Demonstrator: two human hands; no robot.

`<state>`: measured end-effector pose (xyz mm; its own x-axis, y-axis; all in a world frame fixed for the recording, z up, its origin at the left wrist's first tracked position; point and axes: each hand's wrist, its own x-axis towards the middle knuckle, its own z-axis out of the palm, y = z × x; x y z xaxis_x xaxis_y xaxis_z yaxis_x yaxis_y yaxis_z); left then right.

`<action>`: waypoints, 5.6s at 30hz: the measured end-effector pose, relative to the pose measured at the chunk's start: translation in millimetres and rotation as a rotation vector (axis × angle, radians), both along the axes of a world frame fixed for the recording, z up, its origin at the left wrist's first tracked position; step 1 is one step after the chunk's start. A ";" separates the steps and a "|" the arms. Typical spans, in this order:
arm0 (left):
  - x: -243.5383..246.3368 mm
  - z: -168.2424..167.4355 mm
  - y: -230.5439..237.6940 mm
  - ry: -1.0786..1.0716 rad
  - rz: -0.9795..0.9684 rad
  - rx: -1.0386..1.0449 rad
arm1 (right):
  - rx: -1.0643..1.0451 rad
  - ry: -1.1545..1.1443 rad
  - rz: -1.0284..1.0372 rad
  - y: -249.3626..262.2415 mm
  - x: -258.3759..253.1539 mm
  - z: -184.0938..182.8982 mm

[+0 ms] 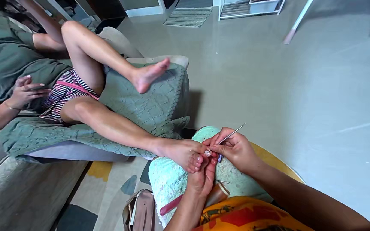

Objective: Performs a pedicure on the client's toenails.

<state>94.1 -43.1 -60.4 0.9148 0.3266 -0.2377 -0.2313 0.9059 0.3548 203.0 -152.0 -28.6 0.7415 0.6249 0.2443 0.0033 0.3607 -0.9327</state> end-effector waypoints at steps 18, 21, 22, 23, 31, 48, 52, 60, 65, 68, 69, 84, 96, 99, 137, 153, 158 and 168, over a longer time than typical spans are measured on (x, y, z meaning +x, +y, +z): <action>0.1 8.2 3.2 -0.307 -0.194 -0.263 | -0.839 -0.261 0.247 -69.7 37.6 -23.0; -0.3 9.3 3.5 -0.329 -0.205 -0.248 | -0.721 -0.450 -0.125 -54.1 29.3 -16.9; 0.5 9.7 3.1 -0.329 -0.204 -0.245 | -0.596 -0.422 -0.193 -47.2 26.8 -14.1; 1.3 10.4 2.5 -0.318 -0.198 -0.245 | -0.417 -0.323 -0.197 -39.9 23.1 -8.7; 3.7 13.7 -2.3 -0.075 -0.083 -0.183 | 0.103 0.111 -0.057 -7.3 -8.3 6.9; 6.8 10.2 -2.6 -0.063 -0.076 -0.162 | 0.059 0.240 -0.097 -0.3 -8.9 2.2; 6.5 10.2 -2.3 -0.067 -0.079 -0.149 | 0.051 0.287 -0.101 -0.4 -9.0 4.1; 7.7 11.1 -2.6 -0.050 -0.050 -0.117 | 0.078 0.273 -0.095 -0.3 -10.9 2.2; 9.2 12.1 -3.8 -0.038 -0.025 -0.093 | 0.104 0.327 -0.115 0.8 -11.5 2.1; 8.2 12.0 -2.8 -0.040 -0.034 -0.100 | 0.134 0.324 -0.099 -2.7 -15.3 2.1; 7.9 11.4 -3.1 -0.037 -0.030 -0.096 | 0.128 0.324 -0.106 -1.7 -15.7 1.4; 10.5 9.0 -4.6 -0.017 0.001 -0.061 | 0.144 0.380 -0.130 5.8 -14.4 -3.5; 8.1 5.5 -3.3 -0.042 -0.017 -0.061 | 0.189 0.411 -0.135 7.5 -18.8 -5.5; 7.9 6.9 -3.8 -0.047 -0.013 -0.052 | 0.187 0.435 -0.092 6.5 -12.4 -4.1; 9.8 21.7 -6.7 0.019 0.034 -0.128 | -0.489 -0.510 -0.145 -22.2 25.3 -18.8; 10.9 23.2 -8.4 0.107 0.068 -0.102 | -0.161 -0.391 -0.053 -13.6 8.8 34.5; 10.1 22.7 -7.8 0.108 0.059 -0.104 | -0.168 -0.369 -0.058 -15.4 7.1 32.4; 11.8 23.8 -8.9 0.135 0.077 -0.071 | -0.208 -0.360 -0.112 -6.9 10.2 25.4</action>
